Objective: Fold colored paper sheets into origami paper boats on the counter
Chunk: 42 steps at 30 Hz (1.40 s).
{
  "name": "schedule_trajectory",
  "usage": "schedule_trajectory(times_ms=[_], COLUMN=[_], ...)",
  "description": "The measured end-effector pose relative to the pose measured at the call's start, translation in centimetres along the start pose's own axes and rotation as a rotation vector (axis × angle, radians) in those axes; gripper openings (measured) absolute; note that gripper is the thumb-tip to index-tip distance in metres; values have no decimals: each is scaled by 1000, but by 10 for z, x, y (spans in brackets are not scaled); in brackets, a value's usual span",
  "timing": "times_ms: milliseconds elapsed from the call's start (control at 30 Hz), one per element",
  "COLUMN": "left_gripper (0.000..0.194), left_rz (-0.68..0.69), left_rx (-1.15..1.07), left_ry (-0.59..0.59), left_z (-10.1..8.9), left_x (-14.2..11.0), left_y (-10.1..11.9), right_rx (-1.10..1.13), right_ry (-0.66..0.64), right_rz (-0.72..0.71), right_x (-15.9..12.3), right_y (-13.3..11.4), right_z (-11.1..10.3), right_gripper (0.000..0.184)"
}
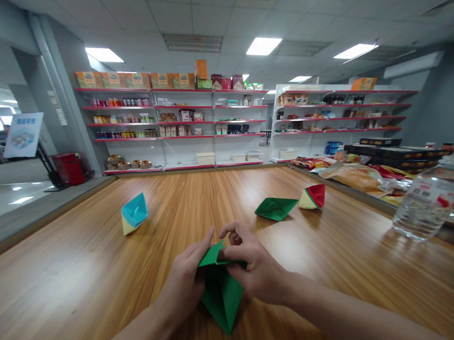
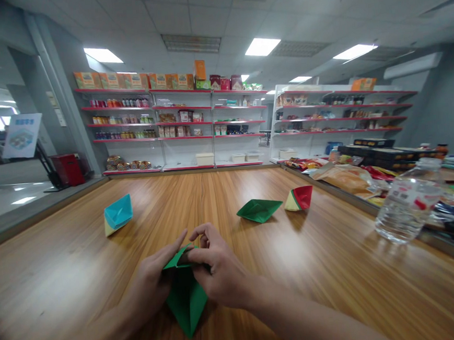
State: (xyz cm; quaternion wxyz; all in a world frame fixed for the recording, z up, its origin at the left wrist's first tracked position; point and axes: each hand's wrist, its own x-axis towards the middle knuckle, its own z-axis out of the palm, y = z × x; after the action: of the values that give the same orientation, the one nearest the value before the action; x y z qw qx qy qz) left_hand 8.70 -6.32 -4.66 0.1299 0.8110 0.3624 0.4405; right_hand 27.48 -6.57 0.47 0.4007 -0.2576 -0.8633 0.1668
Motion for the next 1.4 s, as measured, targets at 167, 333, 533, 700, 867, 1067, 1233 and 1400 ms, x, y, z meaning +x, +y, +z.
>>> schedule_trajectory(times_ms=[167,333,533,700,867,1067,1233,1400], left_gripper=[82,76,67,69,68,44,41,28], left_rz=[35,2,-118,-93,-97,-180,-146,-157], left_rx=[54,37,32,-35,-50,-281,-442,-625], left_ry=[-27,-35,-34,-47,-55,-66,-41,-97], left_z=[3,6,5,3,5,-4,-15,-11], left_x=[-3,-5,-3,-5,-4,-2,-6,-1], left_y=[1,3,1,1,3,20,24,25], right_rx=[-149,-224,-242,-230,-229,-86,113,253], right_ry=[-7,63,131,65,109,350,385,348], right_rz=[-13,-46,-13,-101,-89,-45,439,680], right_x=[-5,-9,-4,-3,-3,3,5,0], right_y=[-6,-3,-2,-11,-9,-3,9,35], right_z=[7,11,5,3,4,-5,-5,4], right_gripper=[6,18,13,12,11,13,30,31])
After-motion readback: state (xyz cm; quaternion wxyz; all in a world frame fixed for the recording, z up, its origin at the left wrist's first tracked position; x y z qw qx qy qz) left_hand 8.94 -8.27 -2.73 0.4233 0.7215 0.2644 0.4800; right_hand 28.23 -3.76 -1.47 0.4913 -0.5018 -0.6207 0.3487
